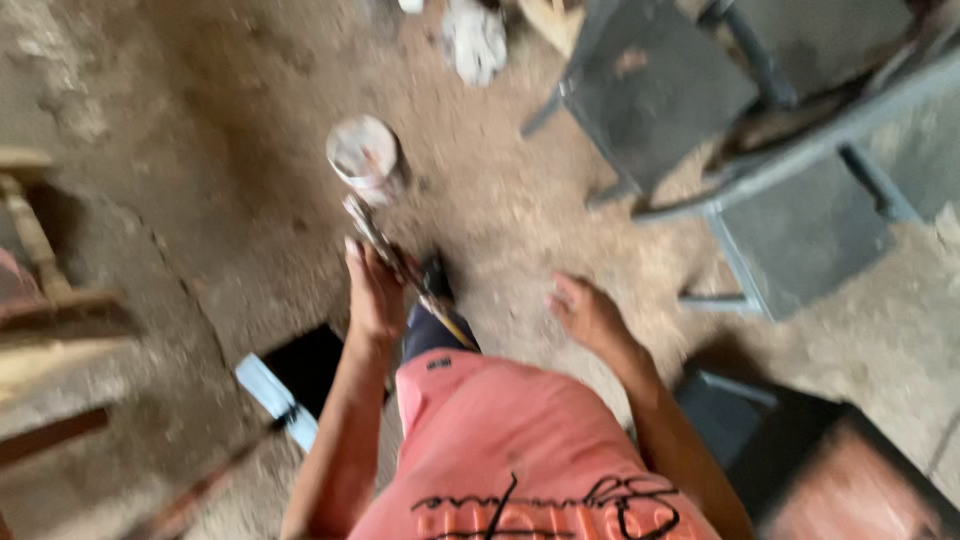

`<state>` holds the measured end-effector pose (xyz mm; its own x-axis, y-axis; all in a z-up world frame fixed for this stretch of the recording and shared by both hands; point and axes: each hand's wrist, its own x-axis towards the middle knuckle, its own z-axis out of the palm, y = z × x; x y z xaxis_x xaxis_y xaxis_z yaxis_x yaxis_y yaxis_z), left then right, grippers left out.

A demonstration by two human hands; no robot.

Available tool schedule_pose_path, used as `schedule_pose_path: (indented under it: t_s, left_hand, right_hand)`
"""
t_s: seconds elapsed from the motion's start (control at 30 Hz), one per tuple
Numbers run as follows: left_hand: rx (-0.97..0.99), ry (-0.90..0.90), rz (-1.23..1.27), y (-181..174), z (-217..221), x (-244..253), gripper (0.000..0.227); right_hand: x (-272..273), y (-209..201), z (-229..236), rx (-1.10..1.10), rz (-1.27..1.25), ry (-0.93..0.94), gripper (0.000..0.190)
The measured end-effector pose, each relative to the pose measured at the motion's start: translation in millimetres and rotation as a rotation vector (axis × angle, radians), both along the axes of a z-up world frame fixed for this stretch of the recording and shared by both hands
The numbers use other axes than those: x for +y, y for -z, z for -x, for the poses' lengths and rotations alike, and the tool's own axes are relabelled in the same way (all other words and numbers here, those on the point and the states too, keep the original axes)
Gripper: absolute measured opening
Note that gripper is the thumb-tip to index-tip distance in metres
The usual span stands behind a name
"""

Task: The person prepares paint in a small container, mixes it, and then uses a spray gun to apply a finish to a wooden furniture piece.

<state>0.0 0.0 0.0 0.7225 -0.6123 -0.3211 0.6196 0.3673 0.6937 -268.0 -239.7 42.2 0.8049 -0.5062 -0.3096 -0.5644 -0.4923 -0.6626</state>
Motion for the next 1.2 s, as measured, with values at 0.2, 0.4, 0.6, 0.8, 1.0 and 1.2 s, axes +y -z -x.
schedule_pose_path:
  t_s: [0.2,0.4,0.6,0.8,1.0,1.2]
  left_hand:
    - [0.203,-0.147,-0.249,-79.0,-146.3,-44.0,0.040]
    - [-0.079,-0.230,-0.318,-131.1,-272.8,-46.7,0.031]
    - [-0.359,-0.352,-0.292,-178.0,-406.4,-48.8,0.029]
    - [-0.316,-0.242,-0.544,-80.3,-494.9,-102.6,0.030]
    - [-0.251,-0.145,-0.586,61.1,-571.8,-180.8,0.026]
    - [-0.032,-0.107,-0.725,177.2,-684.2,-249.9,0.027]
  right_hand:
    - [-2.9,-45.5,-171.6,0.026,0.022,-0.114,0.049]
    - [-29.1,-36.4,-237.7,0.046,-0.045,-0.057,0.050]
    - [-56.1,8.7,-299.9,0.089,-0.073,-0.013,0.051]
    - [-95.7,52.8,-395.1,-0.036,-0.110,0.019,0.048]
    - [-167.4,136.7,-523.0,-0.008,-0.179,0.067,0.044]
    - [-227.8,223.7,-709.6,0.040,-0.209,0.049,0.044]
